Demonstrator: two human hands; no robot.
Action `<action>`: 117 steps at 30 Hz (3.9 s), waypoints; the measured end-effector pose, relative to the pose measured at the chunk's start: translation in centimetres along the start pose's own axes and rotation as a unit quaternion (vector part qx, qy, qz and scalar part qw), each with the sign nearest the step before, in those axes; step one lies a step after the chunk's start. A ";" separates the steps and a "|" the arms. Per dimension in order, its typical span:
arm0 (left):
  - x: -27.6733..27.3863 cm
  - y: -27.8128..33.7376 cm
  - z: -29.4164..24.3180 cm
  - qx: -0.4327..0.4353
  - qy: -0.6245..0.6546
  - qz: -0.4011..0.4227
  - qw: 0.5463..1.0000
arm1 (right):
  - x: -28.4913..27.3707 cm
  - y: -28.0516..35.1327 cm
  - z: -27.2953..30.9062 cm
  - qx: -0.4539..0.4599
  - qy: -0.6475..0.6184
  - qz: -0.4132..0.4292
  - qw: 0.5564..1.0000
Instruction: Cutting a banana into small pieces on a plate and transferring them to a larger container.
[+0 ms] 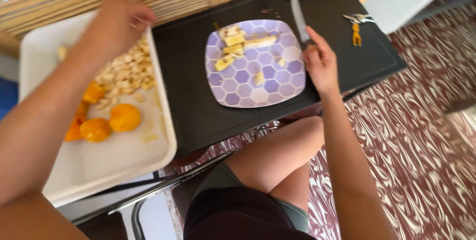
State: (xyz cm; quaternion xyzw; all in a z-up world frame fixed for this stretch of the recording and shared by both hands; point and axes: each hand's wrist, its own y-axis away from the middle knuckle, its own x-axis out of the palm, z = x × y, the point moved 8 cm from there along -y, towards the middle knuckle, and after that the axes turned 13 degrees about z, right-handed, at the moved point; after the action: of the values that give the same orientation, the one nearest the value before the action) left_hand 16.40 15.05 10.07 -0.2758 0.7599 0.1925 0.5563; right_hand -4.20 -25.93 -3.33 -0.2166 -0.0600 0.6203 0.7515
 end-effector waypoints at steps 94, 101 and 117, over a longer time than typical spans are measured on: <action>22.2 -16.5 -23.9 0.202 -0.047 0.174 0.963 | -0.8 -0.4 0.0 -0.036 0.032 -0.032 0.998; 19.1 -16.5 -18.8 0.132 0.054 0.170 0.975 | -0.9 -0.7 -0.8 -0.049 -0.005 -0.010 0.999; -4.1 7.7 4.0 -0.376 -0.055 0.041 0.924 | 0.4 0.2 1.7 0.016 -0.022 0.007 1.000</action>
State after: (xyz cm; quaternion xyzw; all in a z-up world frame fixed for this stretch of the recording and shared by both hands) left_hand 15.42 24.26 12.66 -0.4221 0.6107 0.5012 0.4445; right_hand -4.85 -25.15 -1.96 -0.1914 -0.0654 0.6308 0.7492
